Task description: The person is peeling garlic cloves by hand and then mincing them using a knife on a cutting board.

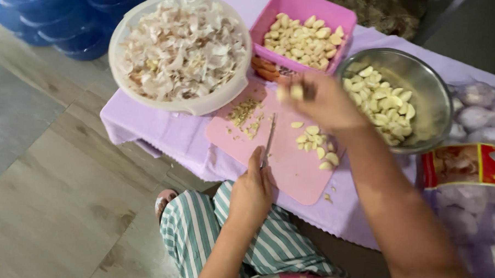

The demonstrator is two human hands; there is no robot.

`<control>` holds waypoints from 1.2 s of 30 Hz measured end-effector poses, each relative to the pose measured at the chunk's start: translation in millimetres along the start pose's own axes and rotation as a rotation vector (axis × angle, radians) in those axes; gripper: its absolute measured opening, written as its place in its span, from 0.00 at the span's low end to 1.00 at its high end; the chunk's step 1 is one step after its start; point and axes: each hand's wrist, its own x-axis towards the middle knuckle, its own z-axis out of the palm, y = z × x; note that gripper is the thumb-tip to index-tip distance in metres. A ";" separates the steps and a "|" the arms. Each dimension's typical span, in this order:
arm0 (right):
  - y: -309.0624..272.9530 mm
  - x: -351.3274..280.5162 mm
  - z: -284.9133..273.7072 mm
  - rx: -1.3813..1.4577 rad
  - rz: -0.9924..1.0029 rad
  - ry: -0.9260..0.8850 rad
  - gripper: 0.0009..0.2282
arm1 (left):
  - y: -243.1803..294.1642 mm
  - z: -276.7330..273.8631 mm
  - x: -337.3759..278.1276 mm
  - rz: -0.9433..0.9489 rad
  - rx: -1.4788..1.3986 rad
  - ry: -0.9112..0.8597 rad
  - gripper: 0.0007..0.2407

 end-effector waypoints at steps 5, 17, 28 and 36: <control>-48.2 45.9 -23.9 -0.591 -0.090 0.208 0.12 | -11.4 7.6 1.7 0.084 -0.064 0.028 0.21; 137.2 -35.2 4.0 -1.006 -0.228 0.041 0.09 | -11.5 8.8 1.6 0.036 0.031 0.017 0.21; 115.1 4.1 24.1 -0.687 -0.085 -0.239 0.10 | -8.9 7.9 3.9 0.005 0.022 -0.010 0.21; 117.9 -0.5 35.7 -0.409 0.008 -0.058 0.06 | -5.6 5.6 2.9 0.003 0.017 -0.004 0.21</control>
